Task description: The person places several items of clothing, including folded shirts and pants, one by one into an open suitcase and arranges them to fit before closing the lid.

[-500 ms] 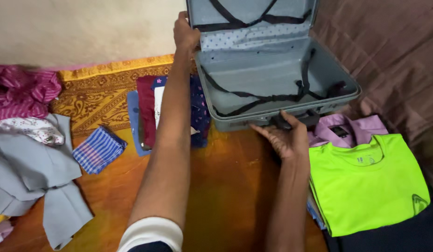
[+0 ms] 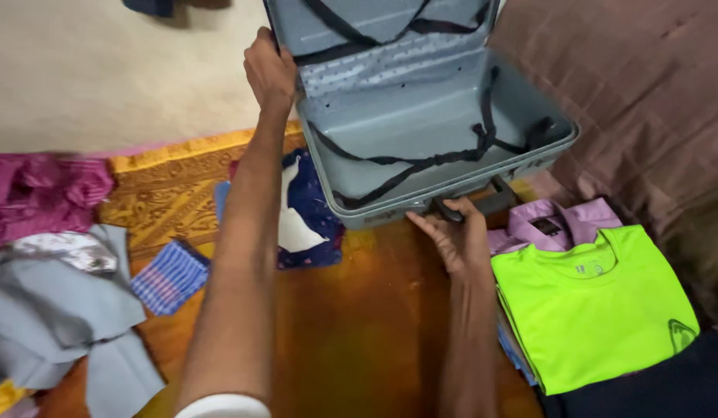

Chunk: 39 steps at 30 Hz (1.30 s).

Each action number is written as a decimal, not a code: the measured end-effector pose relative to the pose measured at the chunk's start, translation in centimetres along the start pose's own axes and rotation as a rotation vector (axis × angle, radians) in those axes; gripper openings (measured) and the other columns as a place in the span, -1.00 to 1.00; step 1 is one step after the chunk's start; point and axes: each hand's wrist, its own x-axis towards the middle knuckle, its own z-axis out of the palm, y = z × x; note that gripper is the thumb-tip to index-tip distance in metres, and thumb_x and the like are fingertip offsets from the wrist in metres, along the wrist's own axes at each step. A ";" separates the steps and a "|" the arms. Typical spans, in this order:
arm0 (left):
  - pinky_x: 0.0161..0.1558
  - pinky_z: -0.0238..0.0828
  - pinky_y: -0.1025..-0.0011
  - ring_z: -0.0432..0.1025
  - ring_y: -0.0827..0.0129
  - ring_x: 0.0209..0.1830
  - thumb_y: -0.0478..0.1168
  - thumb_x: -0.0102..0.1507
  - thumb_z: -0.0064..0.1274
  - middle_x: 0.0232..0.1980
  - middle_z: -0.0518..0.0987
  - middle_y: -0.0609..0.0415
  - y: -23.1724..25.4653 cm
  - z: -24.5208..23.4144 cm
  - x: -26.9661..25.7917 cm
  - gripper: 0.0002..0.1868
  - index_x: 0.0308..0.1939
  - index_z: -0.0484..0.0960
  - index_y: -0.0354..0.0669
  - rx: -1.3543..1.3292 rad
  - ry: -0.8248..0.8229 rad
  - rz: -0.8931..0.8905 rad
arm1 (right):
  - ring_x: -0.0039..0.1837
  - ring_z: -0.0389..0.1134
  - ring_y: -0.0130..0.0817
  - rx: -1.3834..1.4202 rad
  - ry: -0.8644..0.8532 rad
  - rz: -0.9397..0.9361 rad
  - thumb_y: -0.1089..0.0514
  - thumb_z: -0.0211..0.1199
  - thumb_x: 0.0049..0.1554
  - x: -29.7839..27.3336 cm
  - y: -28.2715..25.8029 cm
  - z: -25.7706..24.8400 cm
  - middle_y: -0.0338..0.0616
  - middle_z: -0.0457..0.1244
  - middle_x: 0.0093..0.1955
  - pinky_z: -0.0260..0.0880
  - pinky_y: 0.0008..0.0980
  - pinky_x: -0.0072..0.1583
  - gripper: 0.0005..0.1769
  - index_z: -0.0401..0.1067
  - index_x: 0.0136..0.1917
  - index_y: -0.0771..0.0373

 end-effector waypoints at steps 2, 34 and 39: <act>-0.11 0.47 0.02 0.54 -0.24 -0.15 -0.37 0.22 0.11 -0.24 0.65 -0.31 1.4 -2.8 2.2 -0.86 -0.17 0.57 -0.37 0.019 0.021 0.057 | 0.27 0.31 0.09 -0.013 -0.013 0.004 0.26 0.11 0.13 -1.1 -0.8 2.5 0.04 0.24 0.21 0.37 0.26 0.39 -0.64 0.24 0.20 0.35; -0.33 0.57 0.42 0.64 0.22 -0.30 -0.41 0.43 0.06 -0.11 0.68 -0.26 13.2 -61.6 -21.3 -0.78 0.11 0.59 -0.54 0.039 -0.080 0.148 | 0.42 0.25 0.07 -0.017 0.221 0.287 0.25 0.20 0.08 -54.2 11.8 12.4 0.04 0.20 0.30 0.25 0.34 0.43 -0.39 0.18 0.38 0.34; -0.35 0.52 0.44 0.58 0.33 -0.37 -0.39 0.57 0.02 -0.19 0.66 -0.17 11.1 -67.3 -25.6 -0.83 0.10 0.65 -0.50 0.169 -0.101 0.026 | 0.42 0.21 0.06 -0.088 0.119 0.439 0.20 0.20 0.09 -57.3 11.7 13.3 0.07 0.21 0.34 0.14 0.25 0.40 -0.34 0.18 0.45 0.27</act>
